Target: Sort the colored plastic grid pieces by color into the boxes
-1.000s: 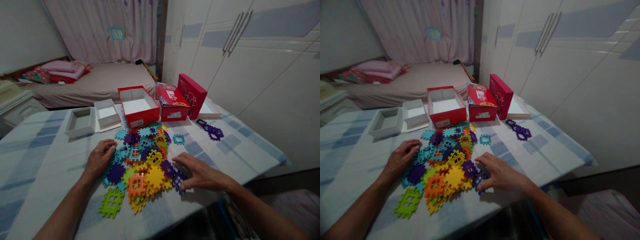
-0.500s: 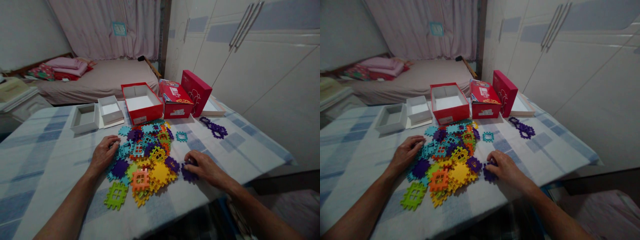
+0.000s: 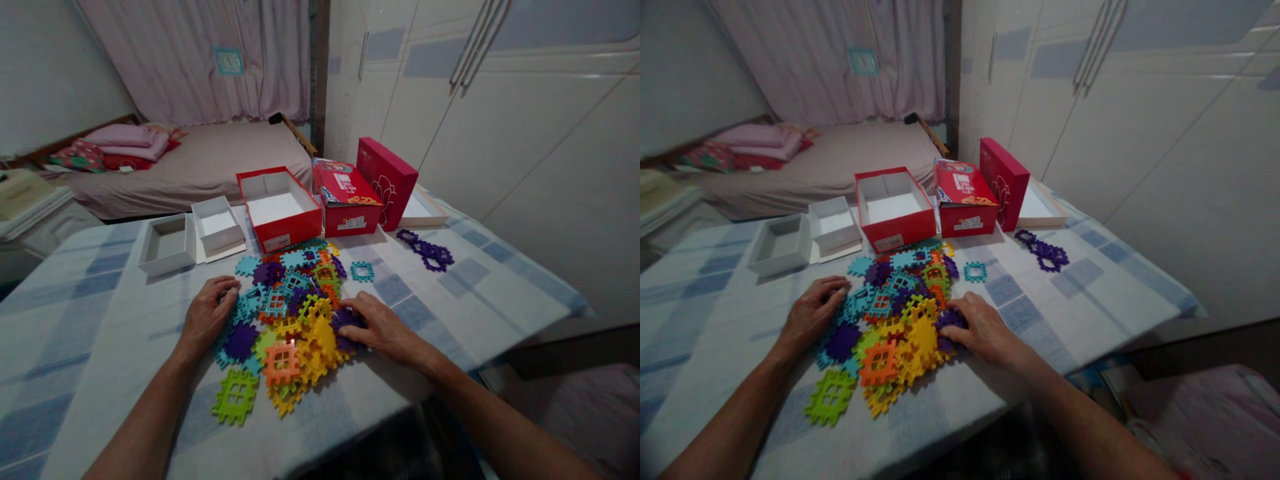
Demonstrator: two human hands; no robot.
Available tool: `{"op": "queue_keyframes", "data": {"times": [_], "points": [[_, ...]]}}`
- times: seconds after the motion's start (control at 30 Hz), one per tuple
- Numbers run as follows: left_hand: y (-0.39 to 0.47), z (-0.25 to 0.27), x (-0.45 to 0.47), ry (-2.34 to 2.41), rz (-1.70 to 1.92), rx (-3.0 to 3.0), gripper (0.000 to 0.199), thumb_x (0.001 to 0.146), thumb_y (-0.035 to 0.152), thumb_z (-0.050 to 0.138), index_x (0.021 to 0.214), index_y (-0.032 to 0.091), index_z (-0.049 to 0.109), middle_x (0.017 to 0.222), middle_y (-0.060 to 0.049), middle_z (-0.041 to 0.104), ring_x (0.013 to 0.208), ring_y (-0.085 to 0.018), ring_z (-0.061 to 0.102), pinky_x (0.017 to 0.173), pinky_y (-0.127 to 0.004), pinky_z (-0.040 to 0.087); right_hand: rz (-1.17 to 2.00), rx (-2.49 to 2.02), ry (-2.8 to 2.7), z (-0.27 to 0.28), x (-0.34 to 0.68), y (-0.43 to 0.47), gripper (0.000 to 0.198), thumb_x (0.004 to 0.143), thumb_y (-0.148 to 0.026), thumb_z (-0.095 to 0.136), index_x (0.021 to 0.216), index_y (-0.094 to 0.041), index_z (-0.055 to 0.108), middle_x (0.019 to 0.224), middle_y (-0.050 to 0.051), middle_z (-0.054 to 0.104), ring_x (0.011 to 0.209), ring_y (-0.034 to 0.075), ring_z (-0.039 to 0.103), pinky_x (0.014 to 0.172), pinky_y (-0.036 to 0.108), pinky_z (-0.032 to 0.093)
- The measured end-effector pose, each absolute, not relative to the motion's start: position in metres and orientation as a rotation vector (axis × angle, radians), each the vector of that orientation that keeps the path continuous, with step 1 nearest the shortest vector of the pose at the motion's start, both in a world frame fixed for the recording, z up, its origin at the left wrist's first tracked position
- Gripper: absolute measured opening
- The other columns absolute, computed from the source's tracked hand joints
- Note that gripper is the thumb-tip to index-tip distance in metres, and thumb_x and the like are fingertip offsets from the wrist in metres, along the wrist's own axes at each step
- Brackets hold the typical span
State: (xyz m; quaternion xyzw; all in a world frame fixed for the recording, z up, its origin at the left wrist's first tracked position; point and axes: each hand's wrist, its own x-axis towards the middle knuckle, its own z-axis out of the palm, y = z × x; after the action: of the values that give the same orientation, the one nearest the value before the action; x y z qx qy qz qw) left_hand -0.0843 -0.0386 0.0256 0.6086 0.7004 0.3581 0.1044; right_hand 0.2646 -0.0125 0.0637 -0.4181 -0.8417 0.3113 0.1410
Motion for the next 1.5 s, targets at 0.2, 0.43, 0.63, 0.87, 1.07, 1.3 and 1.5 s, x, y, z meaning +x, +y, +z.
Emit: {"op": "queue_keyframes", "data": {"times": [0.2,0.43,0.63,0.87,1.07,1.3,1.5], "points": [[-0.038,0.023,-0.086,2.071,1.03,1.797,0.04,0.083,0.048,0.045,0.096,0.017,0.068,0.114,-0.009,0.061,0.103,-0.024,0.06,0.089,-0.036,0.049,1.008,-1.184,-2.304,0.059,0.265,-0.012,0.015,0.081,-0.023,0.064,0.089,-0.019,0.052,0.09,0.002,0.057,0.085,0.016,0.053,0.076,0.029,0.041],[-0.039,0.024,-0.085,2.07,1.032,1.815,0.04,0.084,0.048,0.045,0.094,0.019,0.069,0.113,-0.008,0.062,0.104,-0.024,0.06,0.089,-0.036,0.049,1.083,-1.175,-2.229,0.065,0.268,-0.006,0.013,0.085,-0.021,0.056,0.098,-0.019,0.054,0.092,0.002,0.059,0.085,0.016,0.056,0.076,0.029,0.043],[-0.038,0.022,-0.086,2.065,1.043,1.834,0.038,0.084,0.046,0.044,0.095,0.019,0.068,0.113,-0.008,0.062,0.104,-0.023,0.06,0.092,-0.037,0.047,0.991,-0.912,-2.583,0.068,0.287,-0.012,0.078,0.074,-0.035,0.073,0.142,-0.025,0.036,0.144,0.009,0.041,0.131,0.026,0.036,0.109,0.041,0.03],[-0.038,0.019,-0.088,2.076,1.007,1.834,0.04,0.084,0.047,0.044,0.096,0.017,0.069,0.115,-0.009,0.061,0.105,-0.024,0.059,0.092,-0.037,0.047,0.877,-0.805,-2.658,0.059,0.292,-0.014,0.062,0.077,-0.013,0.056,0.137,-0.022,0.042,0.133,0.01,0.049,0.125,0.023,0.042,0.109,0.04,0.031],[-0.037,0.019,-0.089,2.07,1.004,1.846,0.039,0.085,0.047,0.044,0.097,0.019,0.068,0.114,-0.008,0.062,0.106,-0.023,0.059,0.095,-0.038,0.046,0.864,-0.964,-2.438,0.069,0.288,0.007,0.06,0.076,-0.018,0.055,0.133,-0.018,0.041,0.124,0.011,0.048,0.116,0.022,0.046,0.103,0.039,0.037],[-0.037,0.021,-0.088,2.089,0.995,1.827,0.041,0.083,0.049,0.044,0.094,0.019,0.069,0.115,-0.008,0.062,0.104,-0.024,0.061,0.091,-0.037,0.048,0.461,-1.197,-2.3,0.061,0.255,0.059,0.049,0.068,-0.019,0.051,0.116,-0.016,0.047,0.113,0.011,0.05,0.1,0.024,0.051,0.088,0.039,0.045],[-0.037,0.021,-0.089,2.068,1.022,1.836,0.04,0.084,0.049,0.045,0.094,0.019,0.069,0.113,-0.008,0.063,0.102,-0.023,0.061,0.089,-0.035,0.05,0.607,-0.937,-2.561,0.057,0.249,0.088,0.083,0.064,-0.021,0.06,0.142,-0.014,0.03,0.134,0.016,0.045,0.121,0.027,0.044,0.102,0.042,0.036]]}}
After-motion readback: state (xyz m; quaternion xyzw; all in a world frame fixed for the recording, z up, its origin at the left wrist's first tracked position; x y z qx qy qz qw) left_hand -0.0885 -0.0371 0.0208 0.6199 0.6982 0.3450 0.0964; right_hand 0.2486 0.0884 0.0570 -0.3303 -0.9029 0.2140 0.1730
